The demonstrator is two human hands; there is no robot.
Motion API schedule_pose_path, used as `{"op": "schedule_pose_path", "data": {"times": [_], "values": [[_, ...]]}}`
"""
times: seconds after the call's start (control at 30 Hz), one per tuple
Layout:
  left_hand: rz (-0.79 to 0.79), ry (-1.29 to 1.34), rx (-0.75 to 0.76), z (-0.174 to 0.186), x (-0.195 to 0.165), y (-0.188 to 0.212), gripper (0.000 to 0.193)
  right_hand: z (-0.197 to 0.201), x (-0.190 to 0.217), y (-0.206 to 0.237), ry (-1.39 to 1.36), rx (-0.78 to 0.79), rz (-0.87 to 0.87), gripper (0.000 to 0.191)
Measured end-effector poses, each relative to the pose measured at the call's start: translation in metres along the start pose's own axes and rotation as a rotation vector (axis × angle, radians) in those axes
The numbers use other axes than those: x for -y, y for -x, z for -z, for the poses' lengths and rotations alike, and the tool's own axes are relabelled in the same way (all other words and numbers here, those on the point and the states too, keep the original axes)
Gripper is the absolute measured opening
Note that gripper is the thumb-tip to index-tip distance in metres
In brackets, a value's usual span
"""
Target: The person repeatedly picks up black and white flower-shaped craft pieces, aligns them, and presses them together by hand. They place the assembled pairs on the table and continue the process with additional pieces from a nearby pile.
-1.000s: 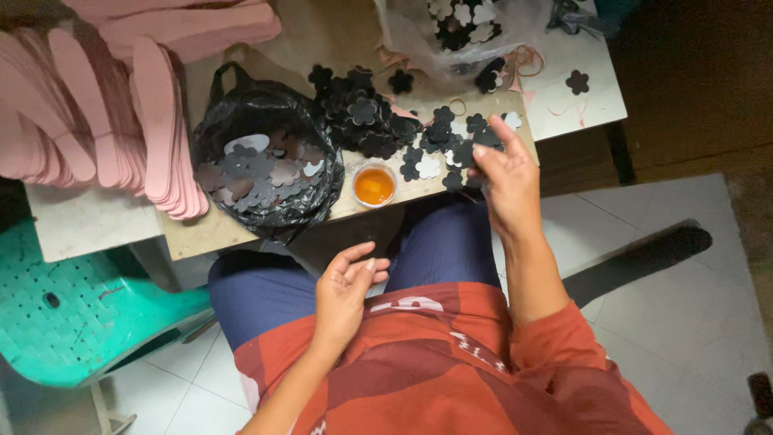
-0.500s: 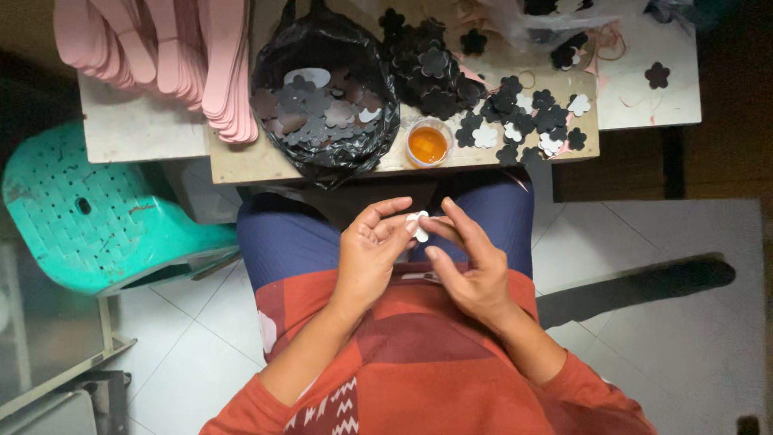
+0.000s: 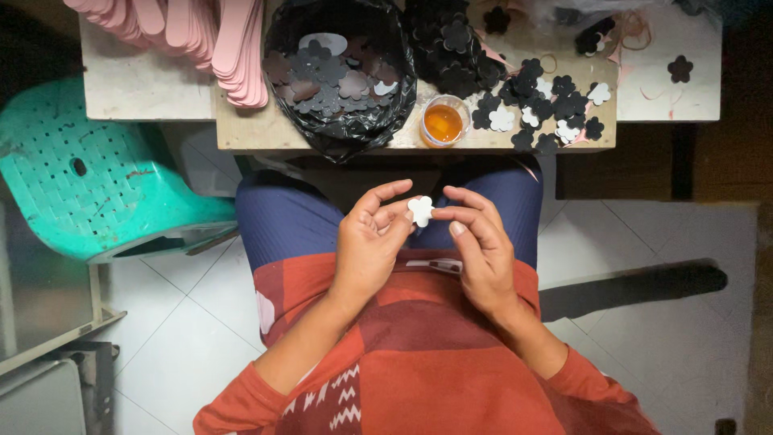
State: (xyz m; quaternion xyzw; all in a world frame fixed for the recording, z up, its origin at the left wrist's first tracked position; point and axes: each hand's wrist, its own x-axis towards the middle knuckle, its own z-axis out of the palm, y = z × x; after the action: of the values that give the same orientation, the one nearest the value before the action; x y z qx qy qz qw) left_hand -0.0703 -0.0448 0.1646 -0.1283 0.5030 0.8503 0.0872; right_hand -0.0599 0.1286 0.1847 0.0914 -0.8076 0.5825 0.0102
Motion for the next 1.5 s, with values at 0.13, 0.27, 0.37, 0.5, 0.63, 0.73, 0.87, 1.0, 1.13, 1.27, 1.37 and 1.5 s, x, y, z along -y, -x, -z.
{"op": "schedule_pose_path", "data": {"times": [0.13, 0.27, 0.37, 0.5, 0.63, 0.73, 0.87, 1.0, 1.13, 1.27, 1.37, 1.5], "values": [[-0.009, -0.005, 0.020, -0.003, 0.000, 0.003, 0.040, -0.002, 0.016, -0.002, 0.340, -0.029, 0.200, 0.026], [-0.007, -0.010, 0.023, -0.007, -0.003, 0.004, 0.039, -0.006, 0.025, -0.006, 0.532, -0.039, 0.332, 0.031], [-0.008, -0.055, 0.017, -0.009, -0.006, 0.005, 0.038, -0.007, 0.027, -0.007, 0.602, -0.051, 0.403, 0.032], [0.002, -0.076, 0.012, -0.010, -0.010, 0.008, 0.038, -0.009, 0.025, -0.009, 0.680, -0.065, 0.456, 0.032], [0.004, -0.079, 0.007, -0.008, -0.012, 0.010, 0.040, -0.010, 0.023, -0.009, 0.687, -0.038, 0.475, 0.035], [-0.001, -0.082, 0.002, -0.007, -0.013, 0.010, 0.040, -0.009, 0.023, -0.009, 0.693, -0.018, 0.481, 0.036], [-0.011, -0.096, -0.001, -0.006, -0.011, 0.010, 0.041, -0.006, 0.024, -0.011, 0.708, 0.001, 0.482, 0.034], [-0.006, -0.097, -0.012, -0.003, -0.008, 0.009, 0.042, 0.000, 0.025, -0.011, 0.711, -0.008, 0.452, 0.025], [0.017, -0.058, -0.031, 0.003, -0.004, 0.005, 0.042, 0.022, 0.026, -0.007, 0.573, -0.104, 0.372, 0.020], [0.004, -0.037, -0.012, 0.008, 0.000, 0.002, 0.041, 0.041, 0.021, -0.006, 0.134, -0.294, 0.317, 0.029], [0.064, -0.008, -0.003, 0.011, 0.001, 0.001, 0.044, 0.040, 0.013, -0.008, -0.002, -0.299, 0.321, 0.037], [0.187, 0.102, 0.024, 0.010, -0.002, 0.000, 0.052, 0.027, 0.008, -0.016, 0.285, -0.088, 0.474, 0.063]]}}
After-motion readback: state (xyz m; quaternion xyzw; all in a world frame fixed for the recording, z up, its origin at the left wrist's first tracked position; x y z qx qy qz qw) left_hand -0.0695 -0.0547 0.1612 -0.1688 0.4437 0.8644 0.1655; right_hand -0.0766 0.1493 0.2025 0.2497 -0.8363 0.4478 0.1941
